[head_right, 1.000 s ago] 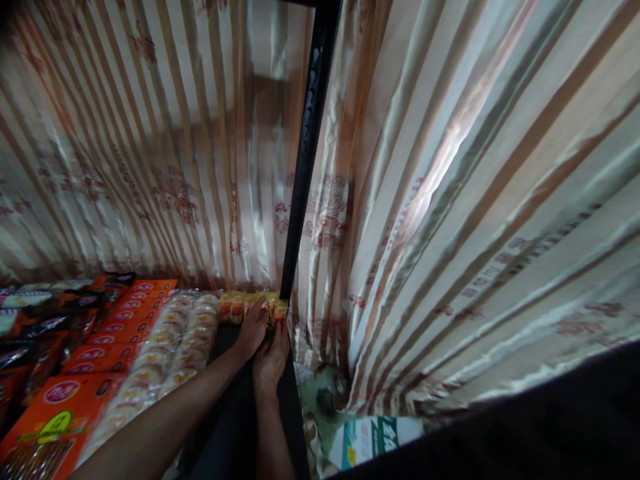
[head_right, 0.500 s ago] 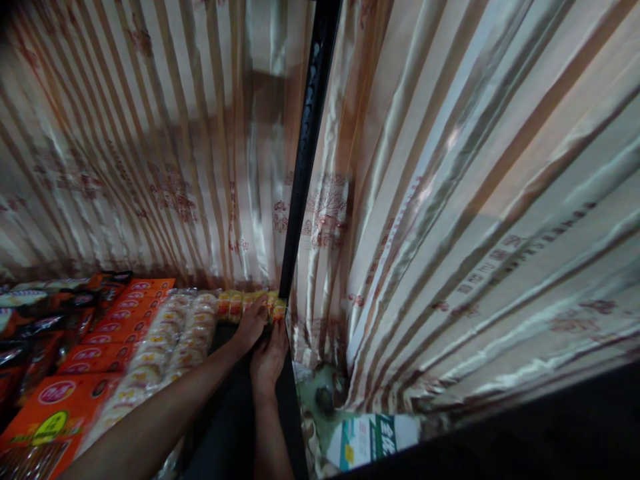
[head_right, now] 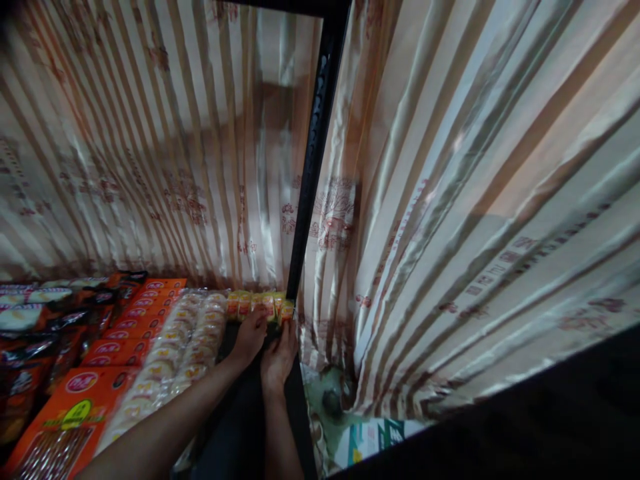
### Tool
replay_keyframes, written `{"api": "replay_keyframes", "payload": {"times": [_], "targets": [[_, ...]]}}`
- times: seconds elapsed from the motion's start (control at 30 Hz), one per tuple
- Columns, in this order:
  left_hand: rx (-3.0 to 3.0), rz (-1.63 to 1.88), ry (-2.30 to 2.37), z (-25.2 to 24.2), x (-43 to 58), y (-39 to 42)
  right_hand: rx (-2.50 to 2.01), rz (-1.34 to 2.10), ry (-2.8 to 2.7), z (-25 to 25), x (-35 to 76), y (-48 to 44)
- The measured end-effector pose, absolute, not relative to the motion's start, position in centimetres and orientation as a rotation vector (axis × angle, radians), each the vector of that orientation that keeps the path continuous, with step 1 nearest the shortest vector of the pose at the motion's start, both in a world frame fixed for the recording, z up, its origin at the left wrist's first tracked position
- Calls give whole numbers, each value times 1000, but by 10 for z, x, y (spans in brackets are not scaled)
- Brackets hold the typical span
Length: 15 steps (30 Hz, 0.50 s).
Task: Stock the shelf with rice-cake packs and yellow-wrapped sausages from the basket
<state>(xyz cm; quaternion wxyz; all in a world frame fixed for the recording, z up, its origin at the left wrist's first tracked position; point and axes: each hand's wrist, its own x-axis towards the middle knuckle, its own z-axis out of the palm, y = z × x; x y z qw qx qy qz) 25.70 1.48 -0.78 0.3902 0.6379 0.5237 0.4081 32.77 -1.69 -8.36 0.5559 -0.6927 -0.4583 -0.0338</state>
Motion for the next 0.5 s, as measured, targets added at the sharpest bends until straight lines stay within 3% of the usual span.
{"api": "replay_keyframes", "payload": {"times": [0.5], "targets": [[1527,742,1485,-5,236,-59,-1631,75,-1060,-68,315,-48]]}}
